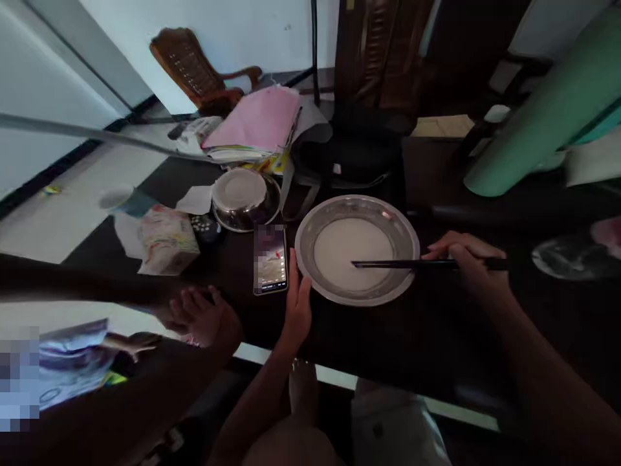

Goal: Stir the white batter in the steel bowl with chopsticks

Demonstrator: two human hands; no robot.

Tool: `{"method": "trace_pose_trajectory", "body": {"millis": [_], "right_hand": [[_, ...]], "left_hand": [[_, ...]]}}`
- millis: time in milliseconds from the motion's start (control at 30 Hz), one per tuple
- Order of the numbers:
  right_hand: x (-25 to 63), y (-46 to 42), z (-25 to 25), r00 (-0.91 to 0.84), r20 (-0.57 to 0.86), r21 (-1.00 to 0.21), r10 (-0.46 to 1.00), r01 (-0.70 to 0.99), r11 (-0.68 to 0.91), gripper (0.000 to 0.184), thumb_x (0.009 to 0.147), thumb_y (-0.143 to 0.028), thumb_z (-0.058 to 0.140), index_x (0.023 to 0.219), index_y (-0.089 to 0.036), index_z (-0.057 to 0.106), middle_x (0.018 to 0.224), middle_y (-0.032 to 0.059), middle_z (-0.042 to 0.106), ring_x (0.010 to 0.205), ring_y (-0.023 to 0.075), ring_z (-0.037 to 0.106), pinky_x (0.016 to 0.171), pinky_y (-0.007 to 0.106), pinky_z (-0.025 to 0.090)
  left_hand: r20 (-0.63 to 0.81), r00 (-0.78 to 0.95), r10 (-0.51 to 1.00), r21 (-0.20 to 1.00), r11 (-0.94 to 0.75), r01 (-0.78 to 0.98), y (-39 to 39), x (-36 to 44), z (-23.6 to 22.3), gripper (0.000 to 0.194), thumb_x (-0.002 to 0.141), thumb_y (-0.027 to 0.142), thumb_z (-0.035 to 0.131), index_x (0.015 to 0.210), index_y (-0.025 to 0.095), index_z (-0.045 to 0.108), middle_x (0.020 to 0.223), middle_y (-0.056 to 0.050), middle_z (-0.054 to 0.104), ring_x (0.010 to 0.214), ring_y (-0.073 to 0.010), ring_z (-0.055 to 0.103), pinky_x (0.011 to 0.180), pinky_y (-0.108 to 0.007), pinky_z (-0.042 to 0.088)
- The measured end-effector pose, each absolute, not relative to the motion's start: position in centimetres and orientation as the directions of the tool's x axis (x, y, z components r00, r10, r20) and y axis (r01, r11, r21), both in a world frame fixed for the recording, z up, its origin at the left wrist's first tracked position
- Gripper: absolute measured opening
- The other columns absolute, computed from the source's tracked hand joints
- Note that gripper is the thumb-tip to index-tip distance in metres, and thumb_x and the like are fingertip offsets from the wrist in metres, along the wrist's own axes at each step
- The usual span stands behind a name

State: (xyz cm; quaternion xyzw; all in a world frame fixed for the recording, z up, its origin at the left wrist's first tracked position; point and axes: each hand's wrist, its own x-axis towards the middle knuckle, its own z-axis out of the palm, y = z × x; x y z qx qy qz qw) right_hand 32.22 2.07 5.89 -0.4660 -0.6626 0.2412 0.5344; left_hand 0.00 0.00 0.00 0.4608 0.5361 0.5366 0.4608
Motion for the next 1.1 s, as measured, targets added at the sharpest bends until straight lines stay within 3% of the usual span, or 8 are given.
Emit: {"method": "trace_pose_trajectory", "body": {"millis": [133,300,433,533,633,767,933,1100], "right_hand": [[31.64,2.60,5.78,-0.098,0.457,-0.790,0.884,0.413,0.454,0.024,0.099,-0.045,0.067,0.089,-0.029,0.083,0.084,0.0036,0.080,0.081,0.0227,0.074,0.075,0.037,0.060],[31.80,2.51,5.83,0.019,0.435,-0.844,0.900,0.358,0.400,0.027,0.102,-0.045,0.064,0.091,-0.028,0.082,0.079,0.0019,0.079,0.076,0.0213,0.074,0.070,0.036,0.059],[31.67,2.49,5.90,-0.084,0.443,-0.819,0.893,0.367,0.441,0.027,0.099,-0.049,0.068,0.089,-0.029,0.083,0.082,0.0039,0.080,0.078,0.0229,0.075,0.072,0.038,0.060],[31.78,2.53,5.86,-0.037,0.452,-0.808,0.891,0.407,0.427,0.027,0.100,-0.049,0.066,0.090,-0.031,0.084,0.083,0.0040,0.080,0.080,0.0236,0.075,0.074,0.040,0.059],[31.92,2.51,5.80,0.013,0.441,-0.843,0.897,0.350,0.409,0.026,0.102,-0.046,0.063,0.094,-0.031,0.083,0.079,0.0024,0.080,0.076,0.0218,0.075,0.069,0.037,0.058],[31.85,2.54,5.84,-0.098,0.446,-0.808,0.890,0.383,0.447,0.025,0.099,-0.049,0.067,0.091,-0.031,0.084,0.084,0.0036,0.081,0.080,0.0231,0.075,0.072,0.039,0.060],[31.85,2.38,5.84,0.033,0.431,-0.842,0.902,0.374,0.389,0.029,0.101,-0.049,0.064,0.091,-0.030,0.083,0.078,0.0033,0.079,0.075,0.0235,0.074,0.069,0.040,0.059],[31.65,2.47,5.74,-0.104,0.446,-0.803,0.889,0.392,0.448,0.025,0.099,-0.049,0.067,0.092,-0.031,0.083,0.084,0.0037,0.080,0.081,0.0241,0.074,0.074,0.041,0.060]], "left_hand": [[0.023,-0.157,0.987,1.000,-0.021,0.019,-0.06,-0.13,-0.08,0.072,0.103,0.056,0.054,0.168,0.030,0.034,0.180,0.000,0.025,0.168,-0.0231,0.016,0.137,-0.036,0.014],[0.046,-0.156,0.987,0.998,-0.039,0.050,-0.06,-0.08,-0.28,0.069,0.104,0.055,0.052,0.168,0.033,0.034,0.180,0.000,0.027,0.167,-0.0234,0.020,0.137,-0.039,0.018],[0.061,-0.144,0.988,0.995,-0.048,0.093,-0.10,-0.17,-0.55,0.068,0.106,0.056,0.049,0.168,0.033,0.032,0.179,0.000,0.028,0.167,-0.0225,0.022,0.136,-0.039,0.022],[0.070,-0.141,0.987,0.992,-0.054,0.116,-0.10,-0.20,-0.67,0.068,0.107,0.055,0.047,0.169,0.033,0.031,0.179,-0.001,0.028,0.166,-0.0222,0.024,0.135,-0.039,0.025],[0.080,-0.144,0.986,0.991,-0.063,0.118,-0.09,-0.14,-0.65,0.067,0.107,0.053,0.047,0.168,0.032,0.032,0.179,-0.002,0.030,0.166,-0.0227,0.025,0.135,-0.040,0.024],[0.083,-0.154,0.985,0.991,-0.065,0.120,-0.10,-0.12,-0.54,0.067,0.106,0.053,0.048,0.168,0.032,0.033,0.179,-0.001,0.029,0.167,-0.0228,0.021,0.136,-0.040,0.021],[0.069,-0.155,0.986,0.994,-0.055,0.096,-0.20,-0.16,-0.33,0.067,0.105,0.053,0.050,0.167,0.032,0.035,0.179,0.000,0.029,0.167,-0.0226,0.020,0.137,-0.040,0.018],[0.051,-0.156,0.986,0.997,-0.041,0.066,-0.25,-0.13,-0.41,0.068,0.105,0.053,0.051,0.167,0.033,0.035,0.179,0.000,0.028,0.167,-0.0233,0.020,0.137,-0.040,0.017]]}}
